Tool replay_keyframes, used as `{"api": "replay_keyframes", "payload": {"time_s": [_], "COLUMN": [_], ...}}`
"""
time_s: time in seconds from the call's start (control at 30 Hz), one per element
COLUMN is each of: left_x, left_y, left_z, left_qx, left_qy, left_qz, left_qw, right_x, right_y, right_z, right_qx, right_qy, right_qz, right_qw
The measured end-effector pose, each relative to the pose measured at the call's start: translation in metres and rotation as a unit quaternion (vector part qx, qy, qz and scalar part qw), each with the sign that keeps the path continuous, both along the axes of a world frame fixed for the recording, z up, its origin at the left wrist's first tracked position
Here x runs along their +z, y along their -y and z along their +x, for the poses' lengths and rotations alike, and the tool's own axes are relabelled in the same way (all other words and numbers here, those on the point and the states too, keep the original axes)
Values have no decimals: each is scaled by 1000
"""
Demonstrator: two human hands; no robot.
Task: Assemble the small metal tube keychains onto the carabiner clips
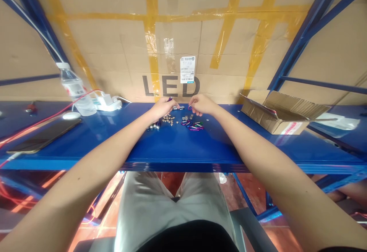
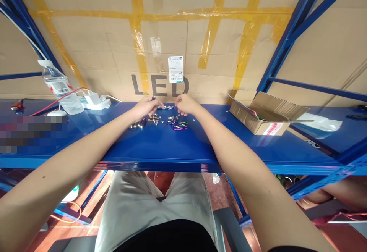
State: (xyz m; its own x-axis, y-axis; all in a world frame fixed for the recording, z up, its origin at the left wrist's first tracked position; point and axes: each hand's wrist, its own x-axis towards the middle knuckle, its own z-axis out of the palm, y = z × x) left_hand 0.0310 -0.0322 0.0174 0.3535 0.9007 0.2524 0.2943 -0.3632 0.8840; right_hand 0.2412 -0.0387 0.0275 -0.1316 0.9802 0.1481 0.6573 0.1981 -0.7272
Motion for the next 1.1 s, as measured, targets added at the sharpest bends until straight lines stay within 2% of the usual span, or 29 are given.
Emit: {"api": "replay_keyframes", "payload": {"time_s": [0.1, 0.23, 0.4, 0.47, 0.53, 0.6, 0.7, 0.8, 0.87, 1.1], "left_x": [0, -2, -2, -1, -1, -2, -5, -8, -10, -11], "left_y": [0, -4, -5, -3, -1, -1, -3, -7, -9, -11], "left_z": [-1, -2, -3, -3, -2, -1, 0, 0, 0, -3], "left_qx": [-2, -4, -20, -30, -39, -47, -49, -51, -61, -144], "left_qy": [0, -8, -18, -29, -33, -25, -2, 17, 32, 100], "left_qz": [6, 9, 12, 9, 3, -9, -30, -45, -59, -164], "left_qw": [1000, 1000, 1000, 999, 999, 999, 998, 998, 996, 971], "right_x": [4, 3, 3, 4, 5, 5, 1, -3, -5, -6], "right_y": [3, 6, 5, 4, 2, 1, 2, 5, 6, 8], "right_z": [11, 18, 19, 19, 17, 11, -1, -11, -14, -17], "right_qx": [50, 133, 151, 139, 126, 125, 155, 193, 204, 141], "right_qy": [39, 63, 75, 99, 109, 83, 10, -31, -24, 58], "right_qz": [-78, -179, -195, -162, -87, 10, 139, 171, 180, 263], "right_qw": [995, 973, 966, 972, 982, 989, 978, 966, 962, 953]}}
